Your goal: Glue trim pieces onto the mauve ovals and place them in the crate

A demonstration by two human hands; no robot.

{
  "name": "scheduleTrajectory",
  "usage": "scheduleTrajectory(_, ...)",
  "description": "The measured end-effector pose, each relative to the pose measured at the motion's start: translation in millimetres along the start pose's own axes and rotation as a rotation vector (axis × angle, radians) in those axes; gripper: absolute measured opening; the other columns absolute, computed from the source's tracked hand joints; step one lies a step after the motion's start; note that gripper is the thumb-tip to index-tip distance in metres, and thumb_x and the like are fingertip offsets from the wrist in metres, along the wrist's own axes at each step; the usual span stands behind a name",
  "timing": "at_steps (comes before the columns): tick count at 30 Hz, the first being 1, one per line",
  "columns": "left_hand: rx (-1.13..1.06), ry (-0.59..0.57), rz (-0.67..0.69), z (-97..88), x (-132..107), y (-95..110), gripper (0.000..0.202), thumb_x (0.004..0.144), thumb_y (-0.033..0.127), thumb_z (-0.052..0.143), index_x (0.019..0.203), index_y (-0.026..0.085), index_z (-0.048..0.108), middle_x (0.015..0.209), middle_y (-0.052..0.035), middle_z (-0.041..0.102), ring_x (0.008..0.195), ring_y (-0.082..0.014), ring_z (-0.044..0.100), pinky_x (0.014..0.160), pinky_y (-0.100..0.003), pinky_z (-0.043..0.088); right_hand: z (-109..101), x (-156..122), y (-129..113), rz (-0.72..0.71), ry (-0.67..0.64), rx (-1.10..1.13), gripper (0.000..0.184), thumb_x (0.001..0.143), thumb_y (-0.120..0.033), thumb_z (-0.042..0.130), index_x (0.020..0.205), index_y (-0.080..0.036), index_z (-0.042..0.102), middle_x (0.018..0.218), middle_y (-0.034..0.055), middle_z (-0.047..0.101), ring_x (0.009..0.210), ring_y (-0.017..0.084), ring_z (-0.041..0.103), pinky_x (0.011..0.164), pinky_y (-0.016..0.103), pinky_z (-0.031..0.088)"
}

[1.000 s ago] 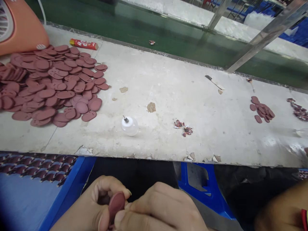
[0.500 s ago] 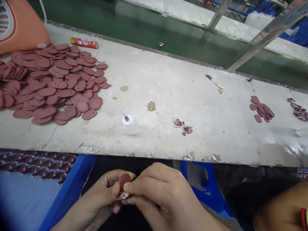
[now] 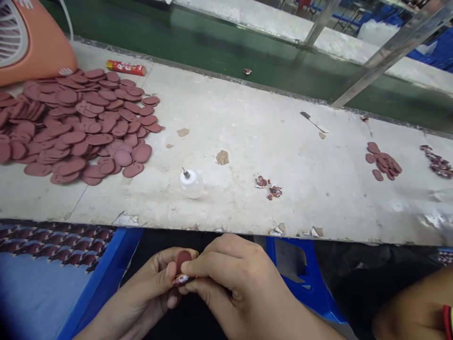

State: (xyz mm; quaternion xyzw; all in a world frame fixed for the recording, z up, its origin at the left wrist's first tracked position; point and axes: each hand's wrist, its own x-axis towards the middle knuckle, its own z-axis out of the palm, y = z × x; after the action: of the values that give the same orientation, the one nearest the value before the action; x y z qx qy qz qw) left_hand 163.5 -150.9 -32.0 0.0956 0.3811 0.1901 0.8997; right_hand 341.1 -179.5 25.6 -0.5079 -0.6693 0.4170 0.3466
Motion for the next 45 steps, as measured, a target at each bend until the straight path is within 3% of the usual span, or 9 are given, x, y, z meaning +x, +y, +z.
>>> scheduleTrajectory(12, -0.004, -0.026, 0.018, -1.6, -1.8, 0.6, 0.028, 0.062, 0.038, 0.087, 0.079, 0.018, 0.078, 0.067, 0.0001, 0.069, 0.058, -0.0061, 0.059, 0.047, -0.011, 0.044, -0.1, 0.5, -4.0, 0.000, 0.007, -0.006, 0.022, 0.087, -0.005, 0.064, 0.104, -0.019, 0.069, 0.087, 0.0005, 0.067, 0.080, 0.007, 0.064, 0.072, 0.014, 0.051)
scheduleTrajectory(19, 0.004, -0.022, 0.038, 4.3, -6.3, 6.4, 0.028, 0.060, 0.036, 0.088, 0.078, 0.017, 0.078, 0.067, 0.0002, 0.071, 0.058, -0.0067, 0.062, 0.046, -0.010, 0.046, 1.3, -2.0, -6.0, -0.088, 0.044, -0.055, 0.020, 0.087, -0.005, 0.065, 0.103, -0.015, 0.067, 0.088, 0.0014, 0.068, 0.083, 0.009, 0.065, 0.076, 0.016, 0.053)
scheduleTrajectory(25, 0.019, -0.177, 0.246, 4.5, -13.3, 14.7, 0.026, 0.062, 0.023, 0.087, 0.086, 0.026, 0.078, 0.076, 0.0024, 0.079, 0.064, -0.0110, 0.071, 0.055, -0.014, 0.053, -3.9, -13.1, 4.3, -0.218, 0.121, -0.100, 0.042, 0.086, -0.019, 0.070, 0.126, -0.014, 0.057, 0.107, 0.0080, 0.063, 0.098, 0.016, 0.061, 0.082, 0.025, 0.056)
scheduleTrajectory(30, 0.060, -0.298, 0.309, -0.8, -14.0, 15.7, 0.031, 0.064, 0.016, 0.086, 0.090, 0.030, 0.078, 0.083, 0.0046, 0.080, 0.068, -0.0104, 0.072, 0.062, -0.016, 0.057, -2.9, -14.4, 10.3, -0.253, 0.117, -0.108, 0.034, 0.089, -0.015, 0.066, 0.122, -0.015, 0.059, 0.101, 0.0065, 0.061, 0.090, 0.015, 0.061, 0.074, 0.024, 0.056)
scheduleTrajectory(35, 0.026, -0.315, 0.261, -3.7, -11.3, 11.5, 0.029, 0.067, 0.024, 0.085, 0.095, 0.028, 0.077, 0.073, 0.0039, 0.078, 0.059, -0.0086, 0.069, 0.054, -0.012, 0.053, 2.8, -5.0, 5.5, -0.253, 0.094, -0.131, 0.019, 0.093, -0.017, 0.061, 0.111, -0.014, 0.066, 0.088, 0.0055, 0.060, 0.080, 0.012, 0.060, 0.067, 0.021, 0.055)
scheduleTrajectory(38, 0.051, -0.240, 0.261, -3.7, -10.5, 11.5, 0.030, 0.069, 0.036, 0.082, 0.096, 0.024, 0.077, 0.071, 0.0003, 0.075, 0.060, -0.0094, 0.067, 0.052, -0.013, 0.052, 7.3, 0.6, 4.0, -0.263, 0.140, -0.118, 0.015, 0.091, -0.013, 0.062, 0.105, -0.013, 0.068, 0.082, 0.0043, 0.060, 0.073, 0.011, 0.060, 0.062, 0.019, 0.053)
scheduleTrajectory(41, 0.114, -0.059, 0.310, -4.6, -12.1, 12.2, 0.041, 0.069, 0.046, 0.079, 0.103, 0.023, 0.075, 0.085, -0.0045, 0.074, 0.063, -0.0112, 0.065, 0.051, -0.017, 0.053, 14.7, 3.5, 5.1, -0.279, 0.231, -0.206, 0.018, 0.083, -0.005, 0.065, 0.100, -0.012, 0.068, 0.076, 0.0032, 0.060, 0.068, 0.012, 0.059, 0.058, 0.022, 0.053)
scheduleTrajectory(43, 0.146, 0.106, 0.388, -6.2, -14.9, 11.8, 0.038, 0.066, 0.046, 0.081, 0.098, 0.025, 0.075, 0.084, -0.0041, 0.073, 0.064, -0.0126, 0.063, 0.049, -0.018, 0.052, 21.7, 4.4, 7.1, -0.301, 0.295, -0.303, 0.023, 0.081, -0.002, 0.066, 0.101, -0.012, 0.068, 0.075, 0.0039, 0.061, 0.067, 0.013, 0.058, 0.056, 0.025, 0.052)
scheduleTrajectory(45, 0.187, 0.216, 0.496, -7.6, -18.5, 10.7, 0.029, 0.061, 0.041, 0.086, 0.084, 0.026, 0.075, 0.070, -0.0001, 0.068, 0.058, -0.0117, 0.059, 0.046, -0.017, 0.047, 29.5, 5.1, 9.3, -0.346, 0.360, -0.402, 0.026, 0.081, 0.000, 0.066, 0.105, -0.011, 0.067, 0.077, 0.0053, 0.063, 0.067, 0.015, 0.058, 0.055, 0.027, 0.051)
